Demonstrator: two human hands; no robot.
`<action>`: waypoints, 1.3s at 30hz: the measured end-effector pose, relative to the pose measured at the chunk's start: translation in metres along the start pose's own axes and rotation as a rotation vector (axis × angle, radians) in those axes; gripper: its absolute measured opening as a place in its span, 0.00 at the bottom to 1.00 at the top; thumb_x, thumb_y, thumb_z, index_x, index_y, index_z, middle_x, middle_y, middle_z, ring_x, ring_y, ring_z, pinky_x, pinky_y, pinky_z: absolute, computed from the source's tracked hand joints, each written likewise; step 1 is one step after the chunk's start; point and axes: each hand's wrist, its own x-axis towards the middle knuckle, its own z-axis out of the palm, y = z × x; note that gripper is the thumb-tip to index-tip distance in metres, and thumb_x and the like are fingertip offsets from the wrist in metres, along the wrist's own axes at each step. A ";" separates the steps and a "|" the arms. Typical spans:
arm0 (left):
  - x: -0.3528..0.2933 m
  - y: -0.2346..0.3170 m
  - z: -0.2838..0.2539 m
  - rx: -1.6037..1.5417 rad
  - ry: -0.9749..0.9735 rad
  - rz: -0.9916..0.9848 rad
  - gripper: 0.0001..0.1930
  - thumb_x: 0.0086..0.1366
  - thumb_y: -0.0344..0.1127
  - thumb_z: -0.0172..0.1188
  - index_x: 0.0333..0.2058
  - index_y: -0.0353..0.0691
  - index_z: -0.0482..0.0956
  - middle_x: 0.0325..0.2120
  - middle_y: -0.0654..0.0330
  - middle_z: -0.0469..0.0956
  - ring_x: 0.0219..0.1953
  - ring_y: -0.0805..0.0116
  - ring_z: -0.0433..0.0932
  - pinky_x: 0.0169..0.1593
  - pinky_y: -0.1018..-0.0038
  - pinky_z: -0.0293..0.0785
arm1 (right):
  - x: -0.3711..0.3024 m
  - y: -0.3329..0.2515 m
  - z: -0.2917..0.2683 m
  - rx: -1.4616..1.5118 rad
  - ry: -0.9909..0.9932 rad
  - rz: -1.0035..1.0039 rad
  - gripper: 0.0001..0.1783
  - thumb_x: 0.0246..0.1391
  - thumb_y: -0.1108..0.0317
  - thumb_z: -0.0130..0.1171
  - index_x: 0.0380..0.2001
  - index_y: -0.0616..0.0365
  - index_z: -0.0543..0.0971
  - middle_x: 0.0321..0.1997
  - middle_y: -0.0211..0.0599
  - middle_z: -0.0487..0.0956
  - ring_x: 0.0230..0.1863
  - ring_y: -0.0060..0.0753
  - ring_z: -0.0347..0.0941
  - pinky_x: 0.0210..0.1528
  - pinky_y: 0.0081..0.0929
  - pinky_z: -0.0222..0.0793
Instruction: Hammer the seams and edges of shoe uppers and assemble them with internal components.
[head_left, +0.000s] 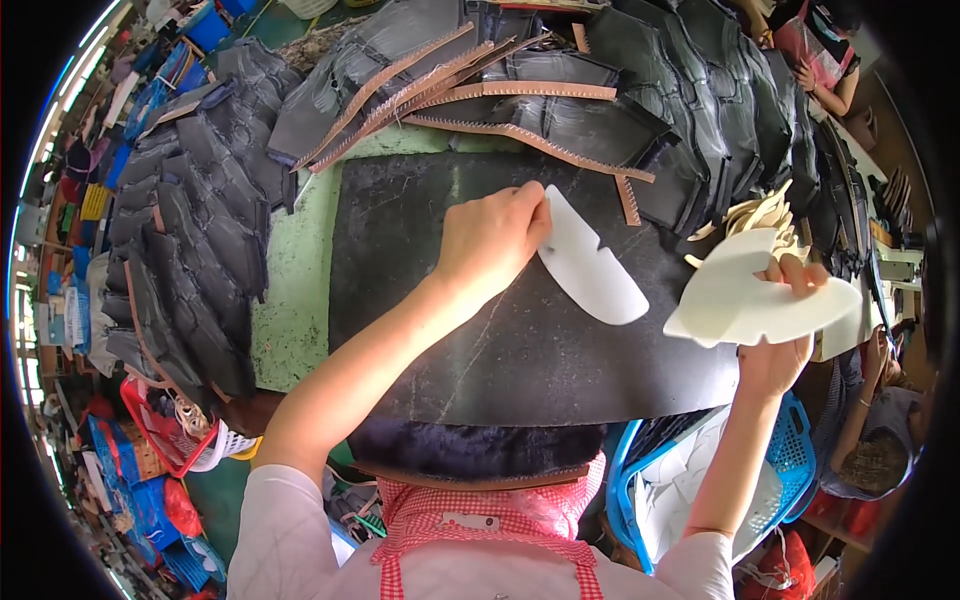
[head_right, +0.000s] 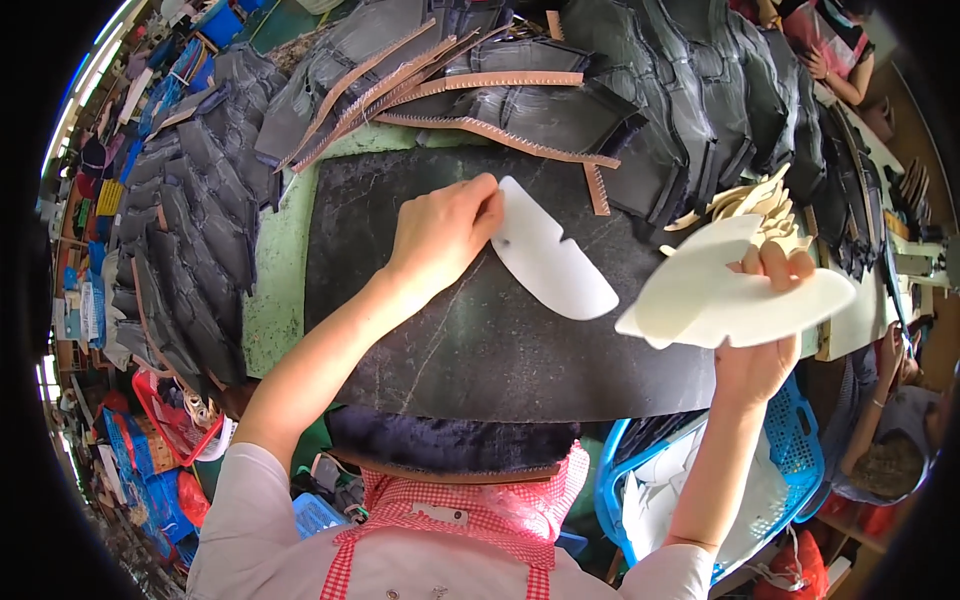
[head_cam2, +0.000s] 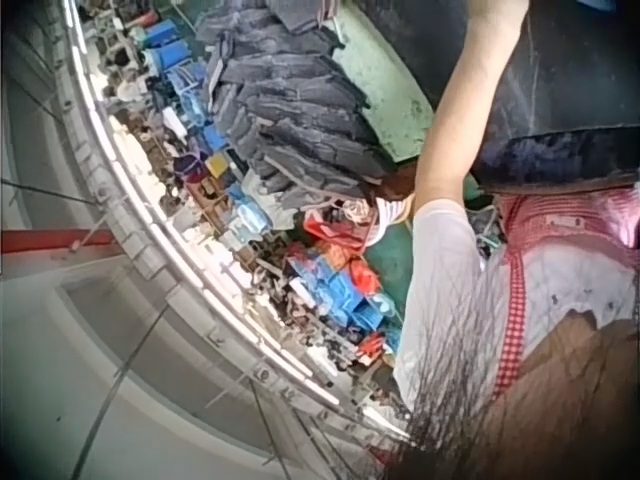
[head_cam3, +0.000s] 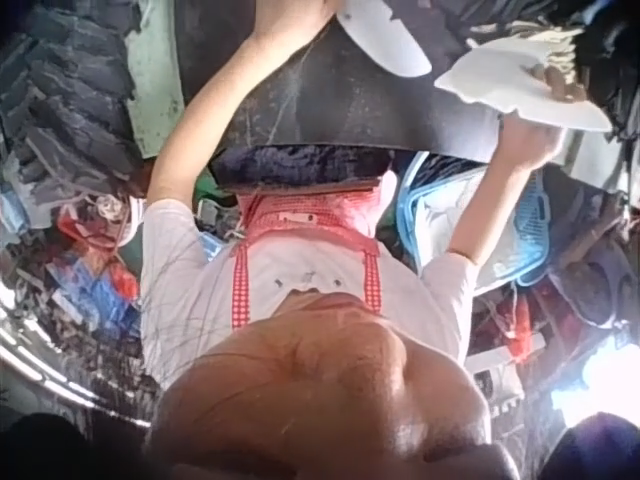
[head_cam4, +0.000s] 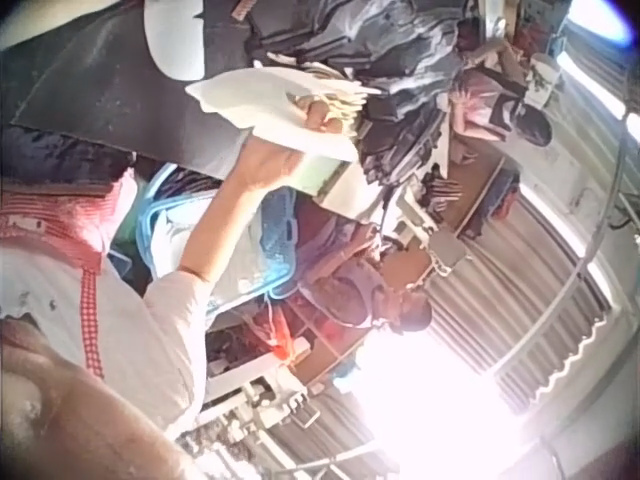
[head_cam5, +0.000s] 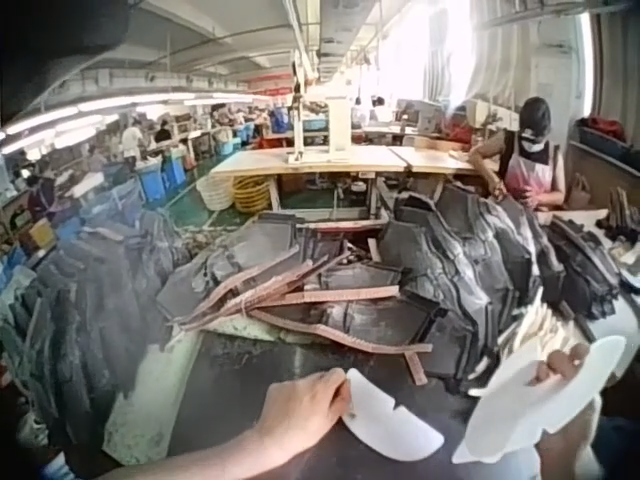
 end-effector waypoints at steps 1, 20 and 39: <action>0.001 0.002 0.000 -0.003 0.001 0.005 0.08 0.67 0.38 0.60 0.31 0.43 0.74 0.24 0.58 0.80 0.25 0.50 0.81 0.28 0.58 0.73 | -0.001 0.000 0.003 -0.003 0.000 -0.005 0.12 0.62 0.66 0.57 0.46 0.48 0.67 0.39 0.30 0.67 0.44 0.31 0.64 0.57 0.33 0.64; 0.006 0.031 -0.010 -0.759 0.004 0.660 0.07 0.55 0.25 0.71 0.33 0.42 0.84 0.34 0.63 0.82 0.42 0.64 0.83 0.44 0.71 0.80 | 0.014 -0.065 -0.078 -0.407 0.238 -0.097 0.21 0.69 0.70 0.51 0.62 0.54 0.66 0.53 0.28 0.72 0.51 0.26 0.73 0.61 0.29 0.69; 0.090 -0.167 -0.108 0.024 0.531 0.088 0.18 0.50 0.23 0.62 0.41 0.39 0.72 0.35 0.54 0.78 0.43 0.51 0.79 0.49 0.60 0.74 | 0.012 0.015 0.011 -0.573 0.418 0.429 0.16 0.70 0.65 0.53 0.55 0.62 0.77 0.46 0.32 0.83 0.43 0.20 0.81 0.46 0.18 0.77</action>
